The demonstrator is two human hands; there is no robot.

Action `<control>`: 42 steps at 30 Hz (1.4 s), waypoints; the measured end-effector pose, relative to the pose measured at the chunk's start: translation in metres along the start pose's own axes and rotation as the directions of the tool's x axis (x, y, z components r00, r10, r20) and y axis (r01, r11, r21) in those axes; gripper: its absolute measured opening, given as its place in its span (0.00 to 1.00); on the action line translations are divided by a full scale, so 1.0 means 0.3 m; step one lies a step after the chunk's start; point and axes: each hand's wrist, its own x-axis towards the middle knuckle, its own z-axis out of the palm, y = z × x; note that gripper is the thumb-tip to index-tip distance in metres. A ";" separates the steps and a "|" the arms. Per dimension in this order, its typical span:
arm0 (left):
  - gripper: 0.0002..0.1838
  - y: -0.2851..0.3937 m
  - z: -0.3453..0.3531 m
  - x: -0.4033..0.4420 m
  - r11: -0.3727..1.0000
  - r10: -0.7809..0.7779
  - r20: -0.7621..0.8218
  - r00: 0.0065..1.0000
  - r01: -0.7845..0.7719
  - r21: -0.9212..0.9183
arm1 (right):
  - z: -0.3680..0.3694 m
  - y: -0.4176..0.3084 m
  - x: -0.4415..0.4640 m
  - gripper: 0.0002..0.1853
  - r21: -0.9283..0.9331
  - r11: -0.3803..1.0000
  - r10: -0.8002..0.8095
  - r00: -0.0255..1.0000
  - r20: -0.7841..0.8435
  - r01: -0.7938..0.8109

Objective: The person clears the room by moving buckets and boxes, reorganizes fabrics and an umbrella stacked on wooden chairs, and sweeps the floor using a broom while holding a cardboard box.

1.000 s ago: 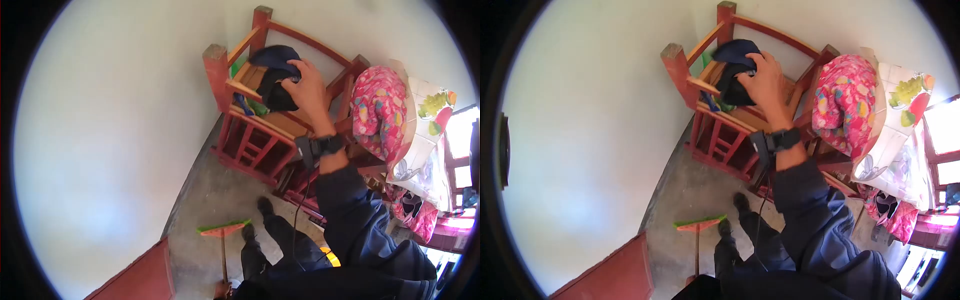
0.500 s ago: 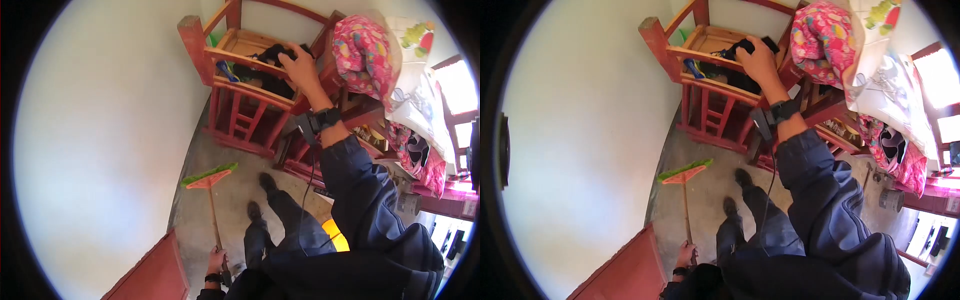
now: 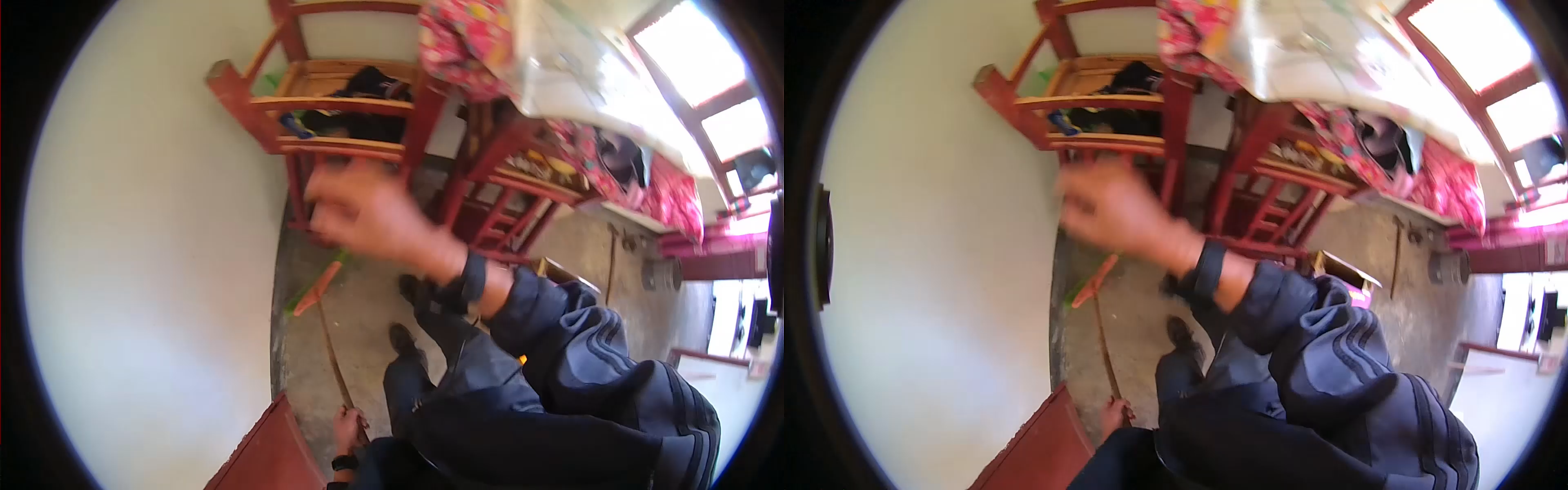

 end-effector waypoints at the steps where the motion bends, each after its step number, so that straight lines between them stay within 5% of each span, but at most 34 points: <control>1: 0.05 0.029 0.014 -0.018 0.998 -0.003 -0.002 1.000 0.003 -0.057 | 0.072 -0.037 -0.142 0.19 0.206 0.974 -0.100 0.994 0.038 0.090; 2: 0.06 0.071 0.042 -0.023 0.992 0.009 -0.009 1.000 -0.010 -0.122 | 0.148 -0.077 -0.288 0.12 0.378 0.924 -0.113 0.985 0.131 0.056; 3: 0.08 0.131 0.075 -0.047 0.994 0.030 0.009 1.000 -0.029 -0.101 | 0.181 -0.114 -0.428 0.27 0.266 0.954 -0.061 0.778 0.626 -0.138; 4: 0.11 0.193 0.118 -0.086 0.996 0.047 0.026 0.999 -0.045 -0.078 | 0.300 -0.100 -0.611 0.32 0.437 0.900 -0.282 0.762 0.584 -0.002; 6: 0.17 0.210 0.152 -0.116 0.998 0.042 0.013 0.999 -0.041 -0.050 | 0.285 -0.227 -0.753 0.38 0.573 0.800 -0.337 0.656 0.675 -0.179; 9: 0.24 0.236 0.183 -0.135 1.000 0.030 -0.013 0.999 -0.030 0.007 | 0.346 -0.336 -0.974 0.42 0.425 0.904 -0.327 0.586 0.742 -0.034; 10: 0.25 0.289 0.226 -0.173 0.998 0.042 0.016 0.999 -0.042 0.038 | 0.426 -0.346 -1.069 0.43 0.383 0.922 -0.324 0.645 0.692 0.053; 13: 0.24 0.339 0.321 -0.199 0.991 0.122 0.134 0.983 -0.127 0.029 | 0.288 -0.363 -1.023 0.42 0.394 0.915 -0.162 0.819 0.551 -0.085; 15: 0.23 0.400 0.510 -0.272 0.983 0.183 0.141 0.973 -0.179 -0.038 | 0.237 -0.309 -0.999 0.23 0.487 0.872 -0.088 0.961 0.262 -0.054; 17: 0.22 0.271 0.455 -0.119 0.824 0.423 0.400 0.813 -0.529 0.203 | 0.226 -0.213 -0.980 0.13 0.589 0.808 -0.073 0.996 0.057 0.025; 22: 0.22 0.087 0.704 0.063 0.665 0.524 0.338 0.782 -0.623 0.411 | 0.178 -0.003 -1.161 0.19 0.628 0.776 0.108 0.994 -0.034 -0.063; 26: 0.19 -0.112 0.878 0.238 0.269 0.700 0.295 0.650 -0.624 0.734 | 0.031 -0.002 -1.361 0.18 0.638 0.766 0.180 0.980 -0.088 -0.084; 29: 0.13 -0.165 1.111 0.028 0.167 0.668 0.413 0.619 -0.665 0.728 | -0.167 -0.066 -1.481 0.18 0.593 0.782 0.285 0.956 -0.071 -0.189; 32: 0.11 -0.105 1.149 -0.147 0.242 0.434 0.520 0.736 -0.651 0.720 | -0.264 -0.187 -1.463 0.20 0.638 0.759 0.230 0.970 -0.074 -0.131; 33: 0.10 -0.088 1.140 -0.179 0.189 0.478 0.565 0.672 -0.707 0.681 | -0.285 -0.217 -1.443 0.20 0.670 0.734 0.164 0.986 -0.024 -0.105; 35: 0.11 -0.031 1.123 -0.246 0.197 0.466 0.543 0.698 -0.680 0.706 | -0.324 -0.248 -1.374 0.21 0.716 0.698 0.066 0.997 -0.044 -0.015; 38: 0.10 -0.022 1.048 -0.194 0.210 0.505 0.408 0.761 -0.567 0.797 | -0.290 -0.236 -1.364 0.21 0.729 0.683 0.114 0.993 -0.044 -0.046; 42: 0.09 -0.027 0.998 0.092 0.038 0.539 0.515 0.667 -0.630 0.776 | -0.080 -0.092 -1.419 0.19 0.630 0.752 0.334 0.937 -0.107 -0.196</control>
